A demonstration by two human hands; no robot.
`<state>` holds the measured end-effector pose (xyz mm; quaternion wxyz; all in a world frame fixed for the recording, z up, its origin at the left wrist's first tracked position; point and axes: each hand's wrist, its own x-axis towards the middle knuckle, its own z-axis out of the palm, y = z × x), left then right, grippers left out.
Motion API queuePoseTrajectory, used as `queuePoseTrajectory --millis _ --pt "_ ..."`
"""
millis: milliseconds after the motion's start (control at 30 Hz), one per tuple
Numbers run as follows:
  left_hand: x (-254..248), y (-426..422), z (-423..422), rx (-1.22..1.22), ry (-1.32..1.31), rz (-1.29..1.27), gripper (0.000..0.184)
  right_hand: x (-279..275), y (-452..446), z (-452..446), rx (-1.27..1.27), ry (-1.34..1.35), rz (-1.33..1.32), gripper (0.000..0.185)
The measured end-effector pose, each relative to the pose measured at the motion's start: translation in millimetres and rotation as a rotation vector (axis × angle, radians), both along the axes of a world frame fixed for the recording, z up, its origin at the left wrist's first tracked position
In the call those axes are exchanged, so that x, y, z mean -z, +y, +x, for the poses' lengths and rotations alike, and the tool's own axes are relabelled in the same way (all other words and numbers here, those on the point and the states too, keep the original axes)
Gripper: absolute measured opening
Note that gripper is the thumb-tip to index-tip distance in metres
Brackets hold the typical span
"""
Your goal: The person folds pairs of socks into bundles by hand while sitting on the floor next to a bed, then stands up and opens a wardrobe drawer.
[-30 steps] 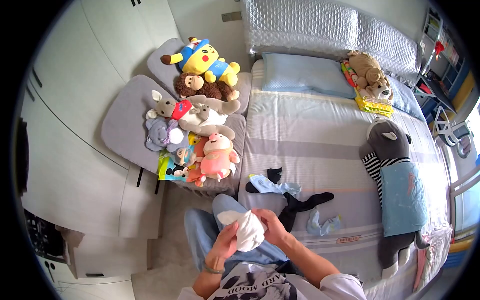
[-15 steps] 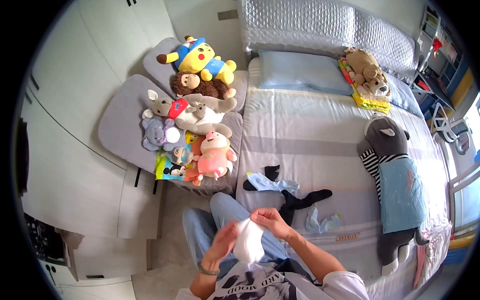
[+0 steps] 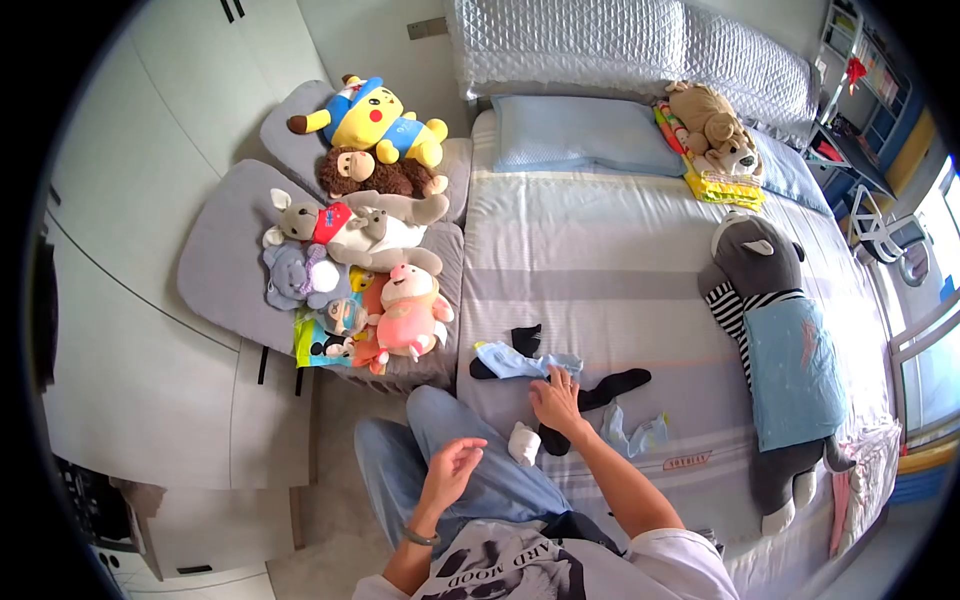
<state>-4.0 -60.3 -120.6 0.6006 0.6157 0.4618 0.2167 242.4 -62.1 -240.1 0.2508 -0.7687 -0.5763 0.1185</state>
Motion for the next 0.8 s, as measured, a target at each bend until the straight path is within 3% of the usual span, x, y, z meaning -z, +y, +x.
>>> queuePoseTrajectory --millis 100,167,200,233,300,333,367,500,567,600,700,767,800 --pt "5.0 4.8 -0.9 0.082 -0.042 0.041 0.027 -3.8 15.0 -1.1 0.000 0.092 -0.051 0.027" --pt "9.2 7.2 -3.8 -0.091 -0.219 -0.099 0.035 -67.9 8.8 -12.5 -0.156 0.488 -0.043 0.024" --pt "10.1 14.2 -6.1 -0.122 -0.069 -0.090 0.044 -74.6 8.2 -18.9 -0.230 0.620 0.194 0.019" --pt "10.3 17.5 -5.7 -0.128 -0.064 -0.102 0.044 -84.6 -1.4 -30.1 -0.235 0.952 0.100 0.019" --pt "11.9 28.9 -3.1 -0.301 -0.269 -0.638 0.043 -110.0 -15.0 -41.7 -0.348 1.172 0.014 0.014" --pt "15.8 38.0 -3.5 -0.210 -0.386 -0.835 0.045 -119.4 -21.6 -43.7 -0.364 1.270 -0.075 0.010" --pt "18.4 40.2 -5.1 -0.208 -0.380 -0.839 0.045 -127.7 -26.6 -44.7 -0.358 1.274 -0.074 0.010" --pt "-8.9 41.8 4.1 -0.176 -0.383 -0.665 0.042 -138.5 -39.0 -40.8 -0.294 1.492 -0.133 0.011" --pt "-40.9 37.2 15.3 0.050 -0.370 0.129 0.045 -135.8 -41.2 -41.1 -0.303 1.512 -0.086 0.010" --pt "-34.3 34.9 13.3 0.135 -0.287 0.243 0.048 -136.7 -40.6 -42.1 -0.305 1.513 -0.088 0.010" --pt "-28.7 32.3 5.5 0.341 -0.221 0.021 0.046 -146.2 -36.2 -43.9 -0.419 1.553 -0.109 0.011" --pt "-39.0 32.0 1.7 0.308 -0.181 0.113 0.041 -157.1 -30.9 -36.7 -0.376 1.335 -0.222 0.019" --pt "-44.8 30.7 -4.4 0.197 -0.077 0.150 0.037 -156.9 -30.0 -28.2 -0.447 1.067 -0.254 0.022"
